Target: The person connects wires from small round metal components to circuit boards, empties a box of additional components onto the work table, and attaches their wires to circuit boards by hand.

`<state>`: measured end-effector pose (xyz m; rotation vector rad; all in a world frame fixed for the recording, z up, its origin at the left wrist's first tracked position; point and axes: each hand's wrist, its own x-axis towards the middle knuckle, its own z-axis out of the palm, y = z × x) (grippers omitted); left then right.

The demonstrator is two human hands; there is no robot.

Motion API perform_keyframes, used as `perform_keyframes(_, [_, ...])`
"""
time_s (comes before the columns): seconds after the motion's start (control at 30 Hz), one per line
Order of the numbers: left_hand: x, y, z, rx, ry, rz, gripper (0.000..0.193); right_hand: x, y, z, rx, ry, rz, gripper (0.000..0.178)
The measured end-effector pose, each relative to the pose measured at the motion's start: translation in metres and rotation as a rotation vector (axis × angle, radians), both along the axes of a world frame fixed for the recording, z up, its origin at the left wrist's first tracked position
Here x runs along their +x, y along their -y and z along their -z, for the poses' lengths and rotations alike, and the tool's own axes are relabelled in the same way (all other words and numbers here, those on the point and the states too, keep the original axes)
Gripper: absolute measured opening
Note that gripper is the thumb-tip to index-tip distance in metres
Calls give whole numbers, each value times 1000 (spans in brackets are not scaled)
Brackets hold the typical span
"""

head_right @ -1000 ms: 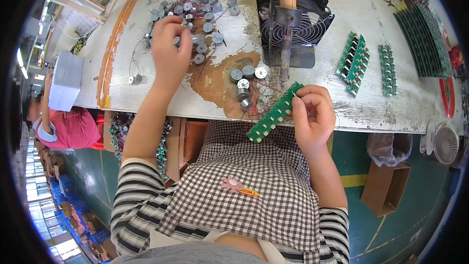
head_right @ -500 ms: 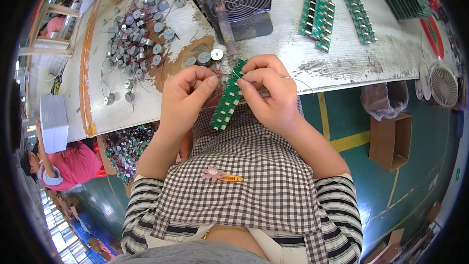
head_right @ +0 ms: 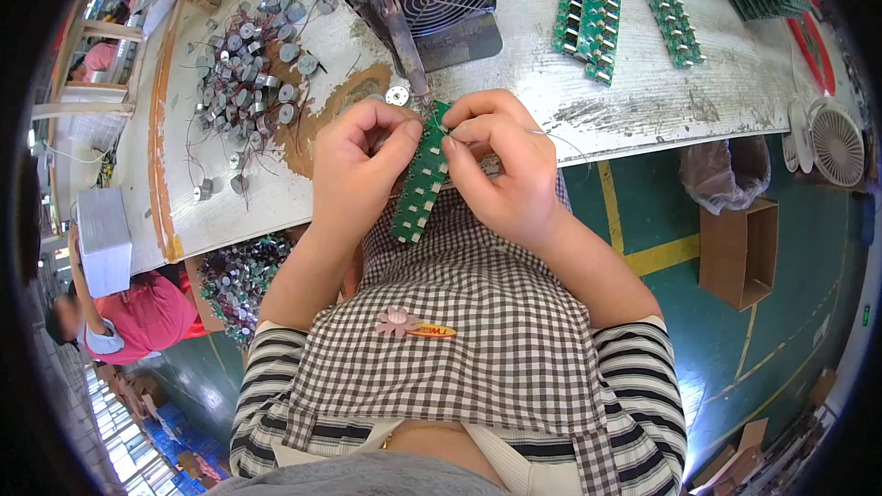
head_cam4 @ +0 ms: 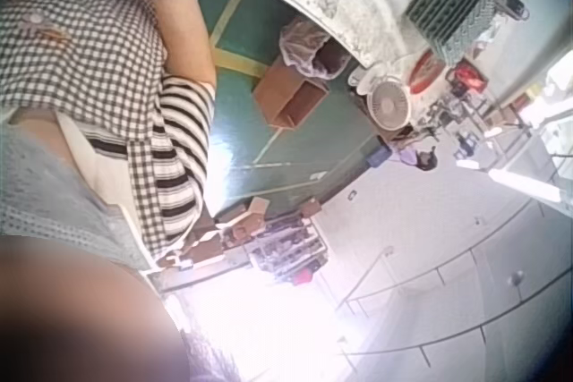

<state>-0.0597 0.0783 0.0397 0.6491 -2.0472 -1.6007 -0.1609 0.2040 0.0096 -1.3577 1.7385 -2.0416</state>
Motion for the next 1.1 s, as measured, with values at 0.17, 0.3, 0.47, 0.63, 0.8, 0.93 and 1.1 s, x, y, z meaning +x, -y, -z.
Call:
perform_keyframes(0.17, [-3, 2, -3, -33, 37, 5, 9, -4, 4, -5, 8, -24, 38, 11])
perform_keyframes(0.3, [-1, -1, -2, -59, -20, -28, 9, -4, 3, -5, -12, -136, 32, 13])
perform_keyframes(0.47, [1, -5, 1, -47, -14, -22, 9, 4, -2, 2, -39, -27, 2, 12])
perform_keyframes(0.63, [3, -3, 3, -5, 6, -5, 9, 5, -3, 4, -46, 55, 21, 11])
perform_keyframes(0.8, [0, -3, 5, 65, -50, -19, 11, 5, 1, 2, -15, 5, 66, 10])
perform_keyframes(0.93, [-4, -3, 5, 40, -38, -43, 12, 4, 3, -2, 9, -2, 76, 11])
perform_keyframes(1.1, [-5, -2, 3, 14, -85, -52, 12, -1, 5, -7, 28, -101, 87, 12])
